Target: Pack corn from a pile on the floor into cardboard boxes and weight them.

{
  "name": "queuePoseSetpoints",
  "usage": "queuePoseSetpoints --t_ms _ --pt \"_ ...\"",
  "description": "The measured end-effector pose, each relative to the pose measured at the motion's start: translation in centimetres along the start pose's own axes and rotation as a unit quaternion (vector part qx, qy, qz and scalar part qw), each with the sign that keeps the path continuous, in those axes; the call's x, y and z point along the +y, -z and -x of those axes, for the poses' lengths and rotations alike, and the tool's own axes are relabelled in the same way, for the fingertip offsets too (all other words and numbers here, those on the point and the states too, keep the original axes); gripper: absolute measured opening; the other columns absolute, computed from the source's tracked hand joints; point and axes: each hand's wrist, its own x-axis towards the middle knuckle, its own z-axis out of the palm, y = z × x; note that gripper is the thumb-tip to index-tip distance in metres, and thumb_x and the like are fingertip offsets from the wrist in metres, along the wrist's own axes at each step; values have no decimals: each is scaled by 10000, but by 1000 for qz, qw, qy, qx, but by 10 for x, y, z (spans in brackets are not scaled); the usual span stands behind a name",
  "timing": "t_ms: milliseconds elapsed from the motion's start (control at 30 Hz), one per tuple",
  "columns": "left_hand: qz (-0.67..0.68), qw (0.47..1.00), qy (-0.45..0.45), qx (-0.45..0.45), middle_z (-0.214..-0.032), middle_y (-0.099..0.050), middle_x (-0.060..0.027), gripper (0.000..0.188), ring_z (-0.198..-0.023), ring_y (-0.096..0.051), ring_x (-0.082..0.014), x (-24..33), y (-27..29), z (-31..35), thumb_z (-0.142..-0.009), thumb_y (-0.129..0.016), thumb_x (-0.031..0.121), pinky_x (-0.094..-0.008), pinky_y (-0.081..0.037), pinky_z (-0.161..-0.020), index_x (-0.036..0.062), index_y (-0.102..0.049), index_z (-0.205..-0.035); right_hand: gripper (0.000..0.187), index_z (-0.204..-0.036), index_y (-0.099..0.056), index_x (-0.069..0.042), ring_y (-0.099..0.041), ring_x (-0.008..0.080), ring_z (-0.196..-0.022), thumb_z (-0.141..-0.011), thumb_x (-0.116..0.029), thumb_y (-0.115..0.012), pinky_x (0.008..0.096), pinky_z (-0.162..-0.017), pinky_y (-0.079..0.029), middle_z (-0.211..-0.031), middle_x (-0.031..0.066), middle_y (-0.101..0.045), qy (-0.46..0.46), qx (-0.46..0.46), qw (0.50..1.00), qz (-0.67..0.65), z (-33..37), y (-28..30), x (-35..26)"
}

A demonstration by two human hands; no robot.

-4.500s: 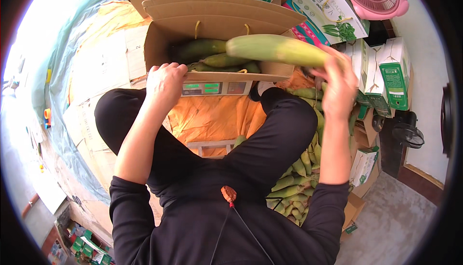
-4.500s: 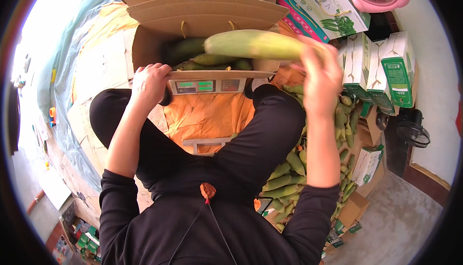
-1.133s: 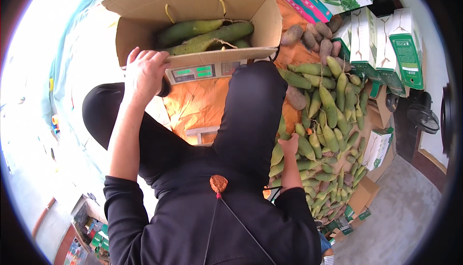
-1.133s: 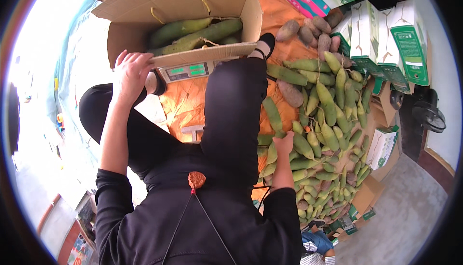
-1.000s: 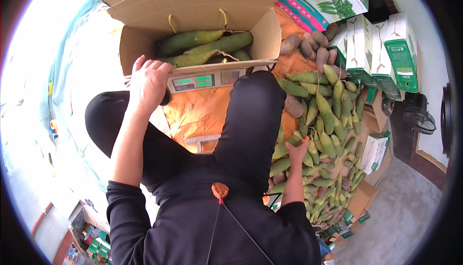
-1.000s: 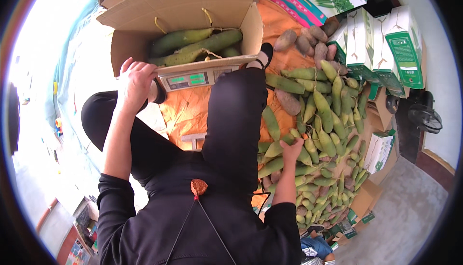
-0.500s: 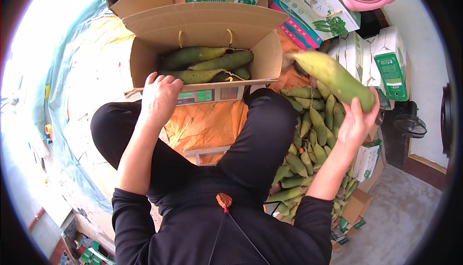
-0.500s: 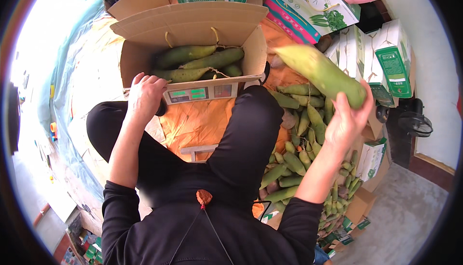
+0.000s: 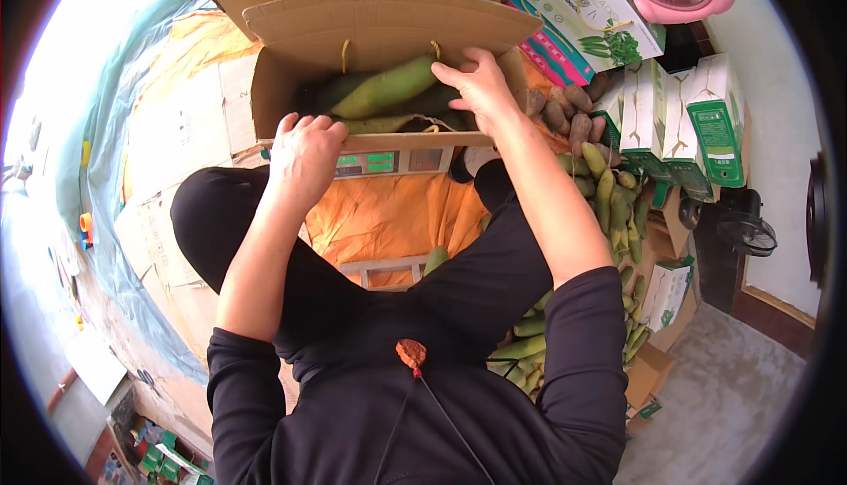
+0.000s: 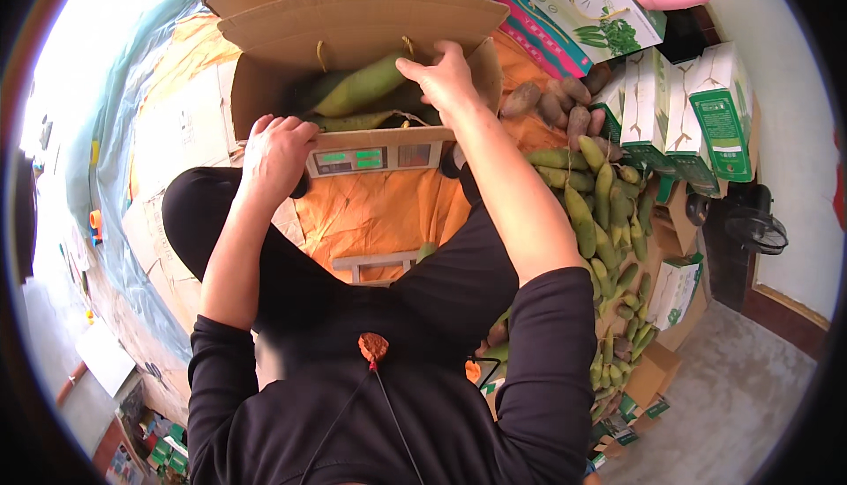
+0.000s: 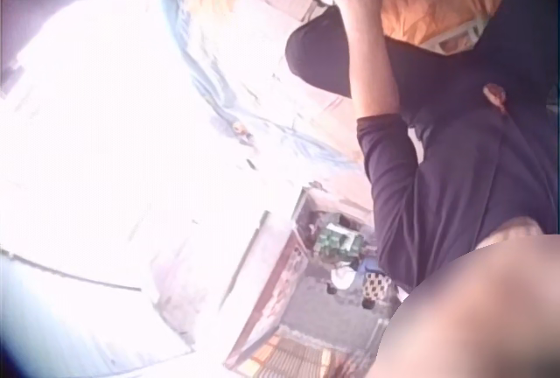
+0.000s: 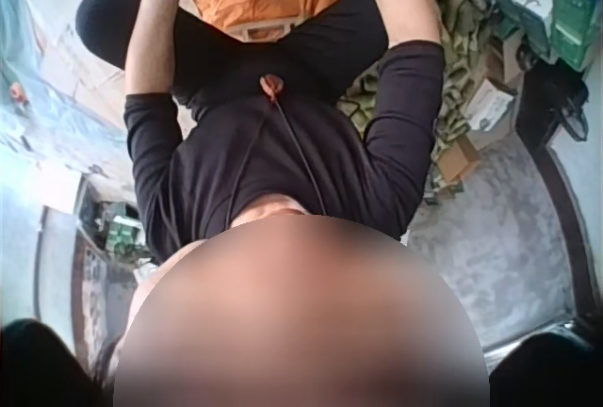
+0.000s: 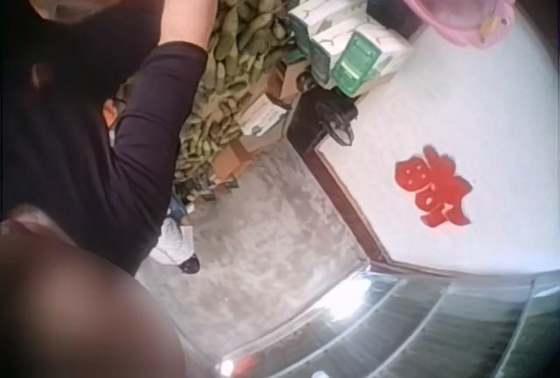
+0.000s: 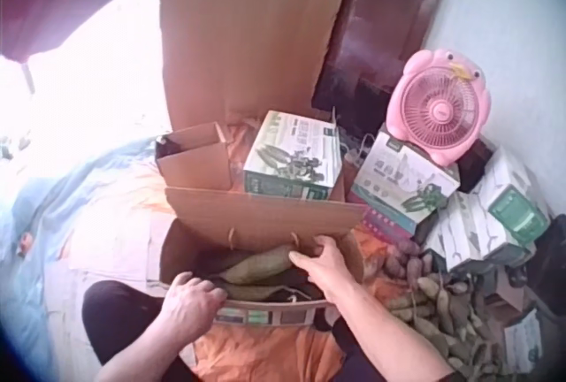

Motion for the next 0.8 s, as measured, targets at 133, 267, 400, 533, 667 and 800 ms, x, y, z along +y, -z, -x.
queuePoseSetpoints --t_ms 133,267,400,533,667,800 --pt "18 999 9 27 -851 -615 -69 267 -907 -591 -259 -2 4 3 -743 -670 137 -413 -406 -923 94 -640 -1005 470 -1168 -566 29 -587 192 -1028 -793 -204 -725 312 -878 -469 -1140 148 -608 54 -83 986 134 21 18 -24" --pt "23 999 -5 36 -877 -615 -71 276 -926 -581 -257 -2 5 -1 -735 -678 141 -408 -402 -916 82 -646 -1003 332 -1183 -570 -30 -580 114 -995 -889 -172 -629 239 -793 -459 -1081 65 -639 176 -42 967 181 56 86 -35" --pt "27 999 -3 41 -928 -624 -75 289 -955 -576 -262 -3 5 -1 -754 -682 155 -404 -388 -930 75 -642 -1029 321 -1189 -570 -42 -578 114 -1007 -906 -188 -606 240 -788 -459 -1122 53 -626 73 97 986 119 98 148 -14" --pt "30 999 4 32 -948 -626 -77 323 -991 -567 -264 0 7 -2 -761 -682 162 -405 -378 -949 72 -632 -1067 275 -1111 -616 -56 -578 96 -862 -885 -212 -631 239 -700 -464 -1024 12 -630 -5 227 962 155 125 206 74" --pt "28 999 1 30 -961 -626 -79 329 -1006 -562 -265 1 5 -1 -761 -682 169 -406 -371 -961 73 -630 -1071 243 -1093 -629 -40 -571 96 -762 -870 -134 -607 244 -612 -450 -939 19 -637 -37 227 949 218 162 224 170" --pt "29 999 2 25 -976 -626 -76 330 -1017 -557 -262 3 2 -3 -765 -678 181 -408 -362 -974 81 -629 -1077 285 -1126 -612 0 -590 160 -825 -909 -169 -538 307 -708 -465 -987 70 -652 -143 192 964 116 195 230 265"
